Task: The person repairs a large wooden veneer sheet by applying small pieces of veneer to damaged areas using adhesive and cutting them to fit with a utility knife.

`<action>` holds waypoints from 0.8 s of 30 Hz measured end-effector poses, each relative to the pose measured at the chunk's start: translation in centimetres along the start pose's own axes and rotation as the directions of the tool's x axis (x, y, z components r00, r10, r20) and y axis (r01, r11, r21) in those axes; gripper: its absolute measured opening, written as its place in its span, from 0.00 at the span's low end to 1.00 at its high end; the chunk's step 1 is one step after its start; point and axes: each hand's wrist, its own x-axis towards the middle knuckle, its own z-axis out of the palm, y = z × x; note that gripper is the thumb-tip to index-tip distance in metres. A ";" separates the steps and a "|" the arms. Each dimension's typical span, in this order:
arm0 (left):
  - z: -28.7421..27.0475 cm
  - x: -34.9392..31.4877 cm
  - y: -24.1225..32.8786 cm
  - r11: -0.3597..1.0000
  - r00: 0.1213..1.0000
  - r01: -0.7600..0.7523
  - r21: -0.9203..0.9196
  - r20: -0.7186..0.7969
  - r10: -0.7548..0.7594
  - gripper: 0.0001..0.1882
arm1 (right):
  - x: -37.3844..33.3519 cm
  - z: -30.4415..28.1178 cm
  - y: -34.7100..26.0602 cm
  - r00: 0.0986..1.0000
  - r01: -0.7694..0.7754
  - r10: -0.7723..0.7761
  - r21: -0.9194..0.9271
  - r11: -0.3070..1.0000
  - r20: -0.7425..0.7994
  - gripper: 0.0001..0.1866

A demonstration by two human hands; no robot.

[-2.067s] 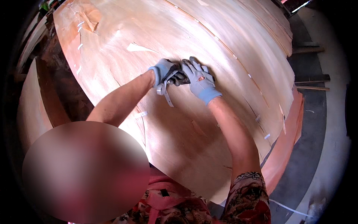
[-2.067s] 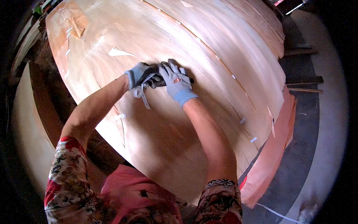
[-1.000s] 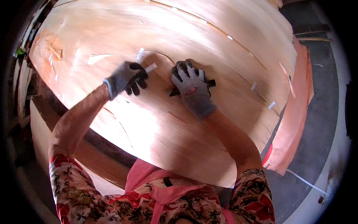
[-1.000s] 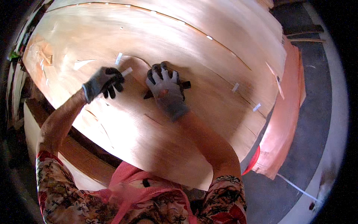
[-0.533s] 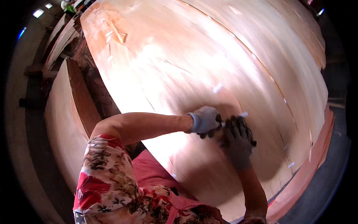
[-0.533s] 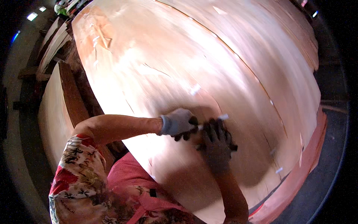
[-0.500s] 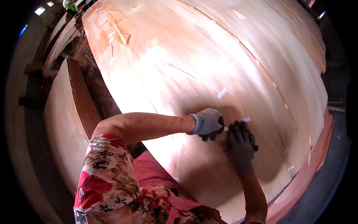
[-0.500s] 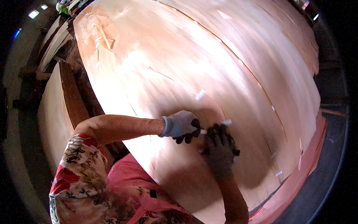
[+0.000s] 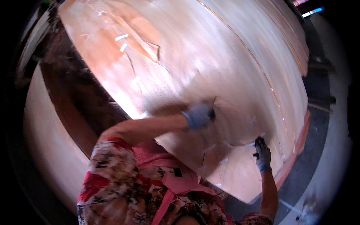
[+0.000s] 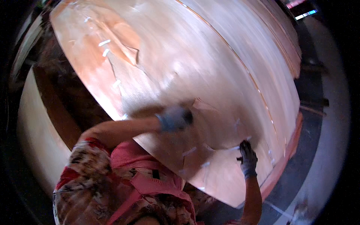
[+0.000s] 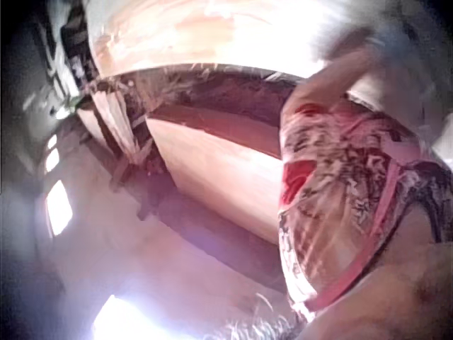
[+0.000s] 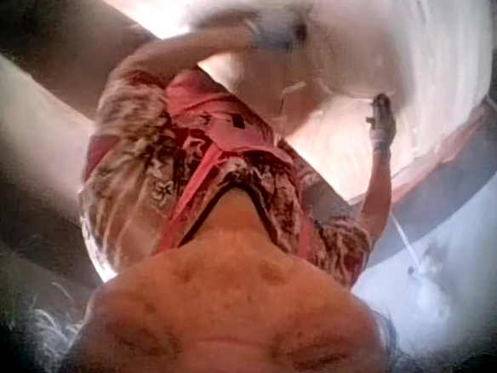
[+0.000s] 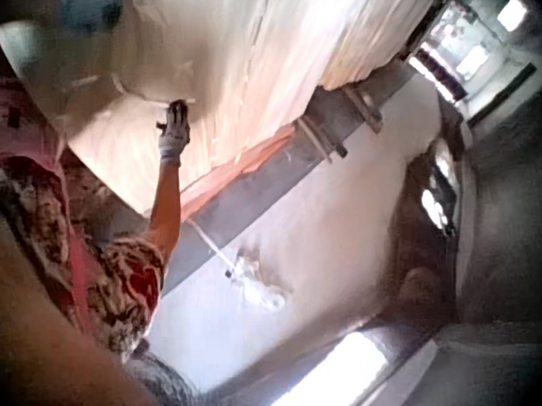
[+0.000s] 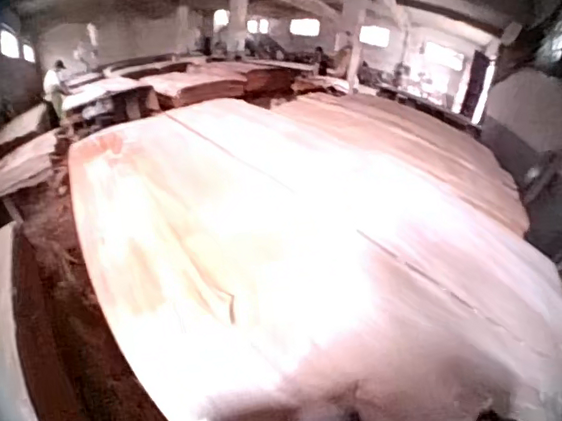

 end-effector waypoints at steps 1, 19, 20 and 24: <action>-2.2 -1.2 -1.8 0.871 0.953 0.295 -0.394 0.192 -0.235 0.06 | -0.7 -0.7 -0.8 1.000 -0.023 0.023 0.038 0.999 -0.003 0.45; 6.0 4.6 8.1 0.895 0.881 -0.378 0.236 -0.207 0.426 0.24 | 6.1 0.3 -5.2 0.889 -0.295 0.328 0.148 0.944 -0.320 0.35; 7.0 5.4 6.9 0.861 0.880 -0.366 0.353 -0.169 0.444 0.23 | 7.6 1.7 -4.9 0.897 -0.266 0.299 0.142 0.954 -0.325 0.35; 8.5 6.0 6.5 0.802 0.863 -0.287 0.523 -0.223 0.454 0.16 | 9.6 3.6 -4.9 0.875 -0.047 0.120 0.164 0.985 -0.470 0.24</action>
